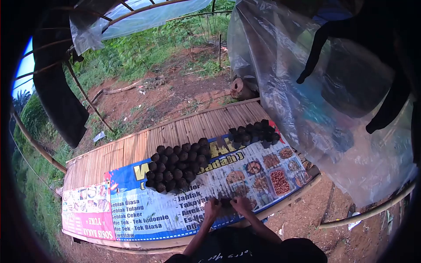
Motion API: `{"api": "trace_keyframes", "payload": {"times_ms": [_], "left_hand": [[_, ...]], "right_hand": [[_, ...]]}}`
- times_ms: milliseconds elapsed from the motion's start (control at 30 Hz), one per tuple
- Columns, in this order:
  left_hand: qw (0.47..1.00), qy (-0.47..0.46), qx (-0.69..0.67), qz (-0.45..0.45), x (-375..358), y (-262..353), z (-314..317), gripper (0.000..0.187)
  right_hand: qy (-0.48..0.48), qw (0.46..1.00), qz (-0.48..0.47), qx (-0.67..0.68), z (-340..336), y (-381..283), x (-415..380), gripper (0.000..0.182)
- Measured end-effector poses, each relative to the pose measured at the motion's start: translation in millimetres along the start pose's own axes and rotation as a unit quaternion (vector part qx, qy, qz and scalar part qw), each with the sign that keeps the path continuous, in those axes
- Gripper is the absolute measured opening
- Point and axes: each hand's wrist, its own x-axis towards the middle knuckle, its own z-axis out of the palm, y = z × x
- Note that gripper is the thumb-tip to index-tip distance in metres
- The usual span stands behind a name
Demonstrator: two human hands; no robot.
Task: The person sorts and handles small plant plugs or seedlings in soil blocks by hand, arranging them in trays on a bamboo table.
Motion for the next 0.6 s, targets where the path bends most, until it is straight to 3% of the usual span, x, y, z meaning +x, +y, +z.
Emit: {"api": "trace_keyframes", "payload": {"times_ms": [267,333,433,600], "left_hand": [[0.992,0.034,0.082,0.089,14.7,23.2,-12.0,0.024],[0.979,0.045,0.11,0.167,17.2,22.0,-12.2,0.018],[0.984,0.003,0.085,0.154,23.3,16.6,-10.1,0.016],[0.983,-0.025,0.113,0.142,18.4,25.0,-17.4,0.015]], "right_hand": [[0.12,0.977,-0.073,-0.158,-1.1,-21.0,-18.5,0.042],[0.129,0.968,-0.097,-0.193,7.5,-18.2,-29.0,0.042],[0.08,0.982,-0.037,-0.165,10.7,-19.3,-28.7,0.035],[0.101,0.985,-0.05,-0.133,12.6,-17.6,-27.2,0.029]]}}
